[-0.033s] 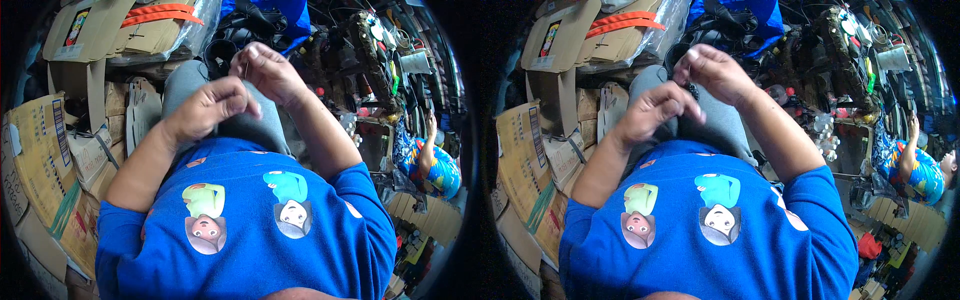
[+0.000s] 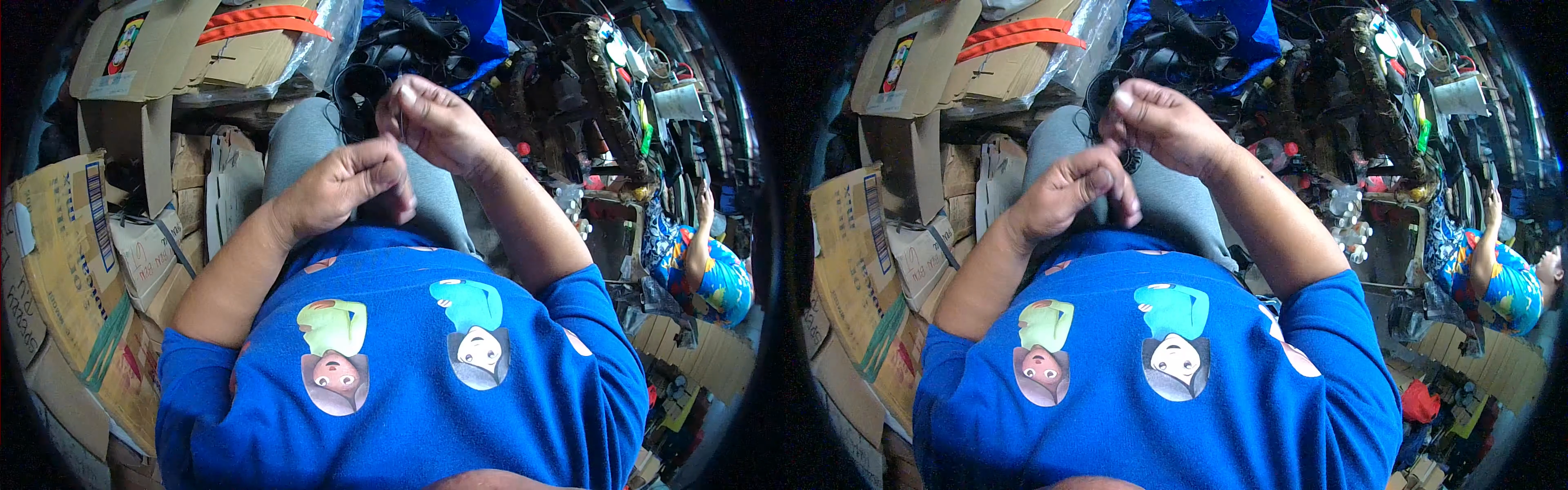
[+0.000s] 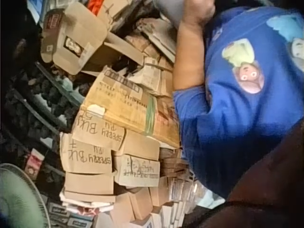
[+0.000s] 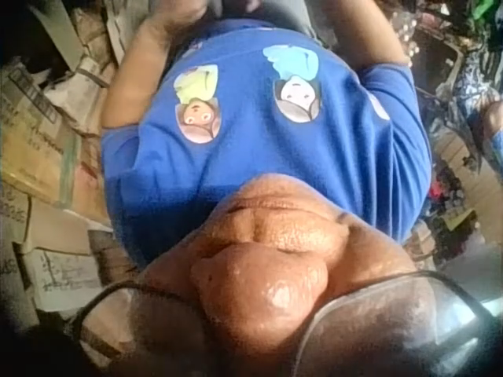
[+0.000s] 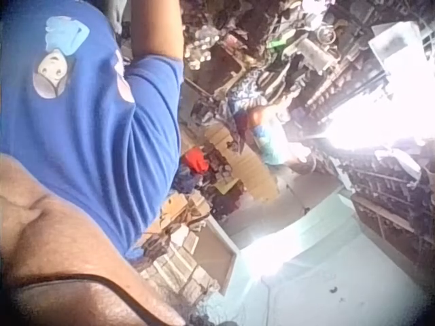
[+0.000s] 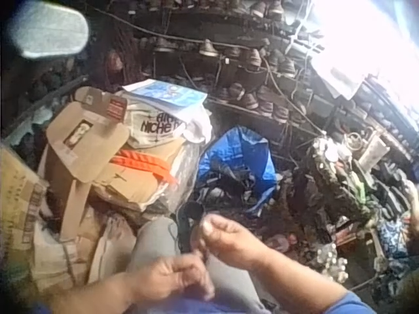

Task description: The recorder is stitching the upper part of a black boot by hand using a needle and black thread.

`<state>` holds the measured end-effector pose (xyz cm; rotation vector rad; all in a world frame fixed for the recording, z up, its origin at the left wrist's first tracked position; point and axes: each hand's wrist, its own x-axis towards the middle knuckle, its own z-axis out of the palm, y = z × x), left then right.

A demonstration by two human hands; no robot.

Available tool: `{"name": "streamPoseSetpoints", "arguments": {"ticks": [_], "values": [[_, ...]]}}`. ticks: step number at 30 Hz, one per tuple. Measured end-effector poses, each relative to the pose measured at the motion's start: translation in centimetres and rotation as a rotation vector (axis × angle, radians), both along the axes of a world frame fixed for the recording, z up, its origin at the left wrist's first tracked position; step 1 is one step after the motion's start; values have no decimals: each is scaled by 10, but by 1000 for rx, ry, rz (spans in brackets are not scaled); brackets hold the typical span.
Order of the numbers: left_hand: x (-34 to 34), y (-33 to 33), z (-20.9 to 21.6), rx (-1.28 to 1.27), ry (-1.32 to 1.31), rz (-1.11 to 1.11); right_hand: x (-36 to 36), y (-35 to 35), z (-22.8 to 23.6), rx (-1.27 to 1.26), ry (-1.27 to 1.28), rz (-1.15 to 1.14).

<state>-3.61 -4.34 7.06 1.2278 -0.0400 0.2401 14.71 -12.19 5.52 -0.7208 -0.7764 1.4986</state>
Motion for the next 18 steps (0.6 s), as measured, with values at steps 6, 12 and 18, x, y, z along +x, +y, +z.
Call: {"name": "streamPoseSetpoints", "arguments": {"ticks": [6,12,18], "values": [[-91,63,-30,1115,520,428,70,-70,-10,-137,-1469,94],[-140,83,-38,1267,784,572,133,-152,-41,-536,-1561,-74],[-93,102,-28,1352,628,630,151,-152,-27,-522,-1774,-35]]}}
